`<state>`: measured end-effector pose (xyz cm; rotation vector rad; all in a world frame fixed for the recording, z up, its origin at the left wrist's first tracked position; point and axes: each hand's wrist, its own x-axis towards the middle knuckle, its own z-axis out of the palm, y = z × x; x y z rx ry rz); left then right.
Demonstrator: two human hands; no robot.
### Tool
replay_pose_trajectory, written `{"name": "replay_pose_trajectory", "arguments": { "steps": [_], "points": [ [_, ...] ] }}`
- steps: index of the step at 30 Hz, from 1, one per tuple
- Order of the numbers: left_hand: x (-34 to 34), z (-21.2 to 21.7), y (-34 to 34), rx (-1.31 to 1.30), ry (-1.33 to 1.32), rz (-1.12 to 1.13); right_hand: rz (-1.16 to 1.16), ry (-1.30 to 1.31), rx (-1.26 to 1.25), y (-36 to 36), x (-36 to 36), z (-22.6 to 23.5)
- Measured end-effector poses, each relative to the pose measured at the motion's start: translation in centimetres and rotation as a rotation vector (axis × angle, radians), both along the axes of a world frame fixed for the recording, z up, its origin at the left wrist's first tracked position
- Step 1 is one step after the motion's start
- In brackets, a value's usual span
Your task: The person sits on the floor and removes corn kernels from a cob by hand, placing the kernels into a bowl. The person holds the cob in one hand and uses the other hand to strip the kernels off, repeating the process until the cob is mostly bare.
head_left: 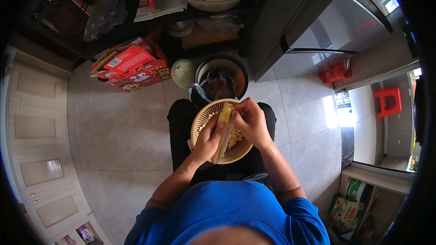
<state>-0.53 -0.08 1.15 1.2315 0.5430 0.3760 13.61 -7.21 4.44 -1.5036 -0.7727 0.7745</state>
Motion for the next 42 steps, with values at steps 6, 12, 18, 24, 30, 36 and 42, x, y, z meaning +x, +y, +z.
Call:
{"name": "replay_pose_trajectory", "arguments": {
  "steps": [6,12,18,24,30,36,42],
  "points": [
    [-0.4,0.7,0.6,-0.375,-0.061,-0.06,0.067,-0.143,-0.037,-0.2,0.5,1.5],
    [0.0,2.1,1.1,-0.263,-0.086,-0.067,0.122,0.165,0.078,-0.5,0.9,1.4],
    [0.0,1.1,1.0,-0.018,-0.024,-0.057,0.084,-0.199,0.06,-0.2,0.9,1.6],
    [-0.1,1.8,1.2,-0.059,-0.02,-0.109,0.059,-0.407,0.037,-0.1,1.1,3.0],
    [0.1,3.0,1.1,-0.578,-0.08,-0.09,0.006,-0.657,0.175,0.2,0.7,2.4],
    [-0.2,2.8,1.8,-1.009,-0.162,-0.214,0.07,-0.675,0.221,0.4,1.2,1.6],
    [-1.1,2.6,2.7,-1.105,-0.196,-0.251,0.133,-0.1,0.199,-0.1,1.9,0.6]
  ]
}}
